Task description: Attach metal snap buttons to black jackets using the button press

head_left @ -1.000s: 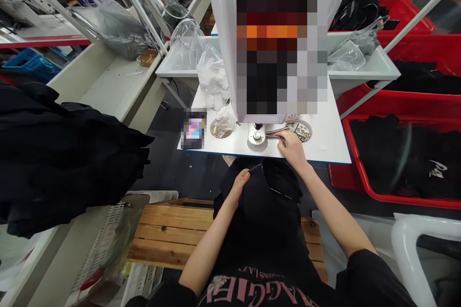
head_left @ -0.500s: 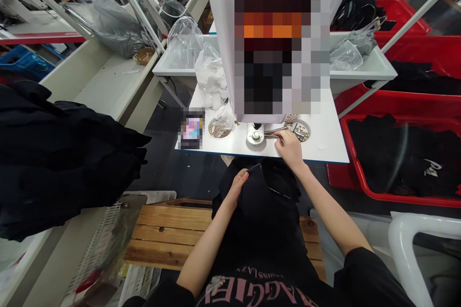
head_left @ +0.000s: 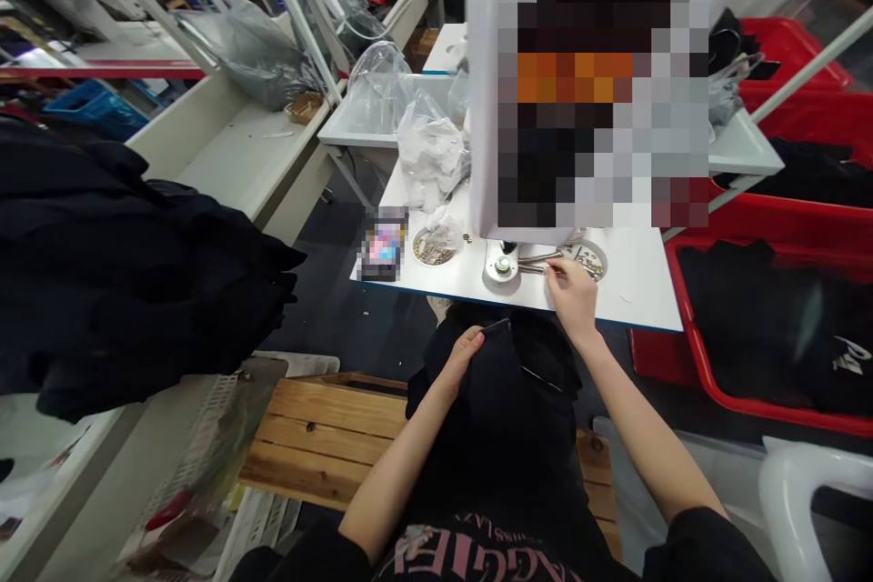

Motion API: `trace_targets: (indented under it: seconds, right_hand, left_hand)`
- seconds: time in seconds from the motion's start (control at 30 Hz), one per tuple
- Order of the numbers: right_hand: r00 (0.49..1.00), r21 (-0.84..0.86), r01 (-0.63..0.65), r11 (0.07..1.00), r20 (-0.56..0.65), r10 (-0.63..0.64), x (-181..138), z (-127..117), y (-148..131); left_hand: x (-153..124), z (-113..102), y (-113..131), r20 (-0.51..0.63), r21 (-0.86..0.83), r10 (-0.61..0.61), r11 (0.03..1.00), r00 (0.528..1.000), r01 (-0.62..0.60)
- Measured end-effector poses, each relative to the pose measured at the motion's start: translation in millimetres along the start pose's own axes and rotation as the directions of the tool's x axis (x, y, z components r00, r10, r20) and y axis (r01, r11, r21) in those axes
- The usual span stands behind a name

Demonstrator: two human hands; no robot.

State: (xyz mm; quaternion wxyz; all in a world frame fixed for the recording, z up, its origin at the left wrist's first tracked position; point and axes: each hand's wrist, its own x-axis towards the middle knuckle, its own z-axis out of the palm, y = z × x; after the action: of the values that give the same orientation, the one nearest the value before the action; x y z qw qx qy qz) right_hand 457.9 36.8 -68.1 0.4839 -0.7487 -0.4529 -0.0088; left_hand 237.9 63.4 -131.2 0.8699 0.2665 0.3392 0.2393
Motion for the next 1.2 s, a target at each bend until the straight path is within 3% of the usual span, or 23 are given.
trace_targets:
  seconds: [0.1,0.27,0.43,0.7,0.97,1.2]
  right_hand:
    - [0.986,0.254,-0.159,0.954,0.001,0.164,-0.1,-4.5,-13.4]
    - [0.94,0.525,-0.342,0.779,0.179,0.292,5.8,-2.9,-44.3]
    - [0.886,0.589,-0.464,0.661,0.292,0.361,13.4,8.7,-67.1]
    - [0.837,0.636,-0.542,0.549,0.353,0.418,24.8,23.1,-62.0]
    - [0.828,0.694,-0.546,0.47,0.363,0.427,28.4,20.2,-69.6]
    - [0.762,0.742,-0.616,0.266,0.476,0.439,25.0,7.4,-87.5]
  left_hand:
    - [1.7,-3.0,-3.3,0.01,-0.035,0.009,0.999,1.0,-0.008]
    - [4.4,-5.4,-5.1,0.013,-0.07,0.007,0.998,1.0,-0.007]
    - [3.0,-4.0,-2.7,-0.004,-0.086,0.024,0.996,1.0,-0.024]
    - [1.2,-3.5,0.1,-0.003,-0.111,0.015,0.994,1.0,-0.016]
    - [-1.2,1.8,5.7,0.007,-0.153,0.007,0.988,1.0,-0.006]
    - [-1.0,0.7,5.8,0.011,-0.131,0.007,0.991,1.0,-0.005]
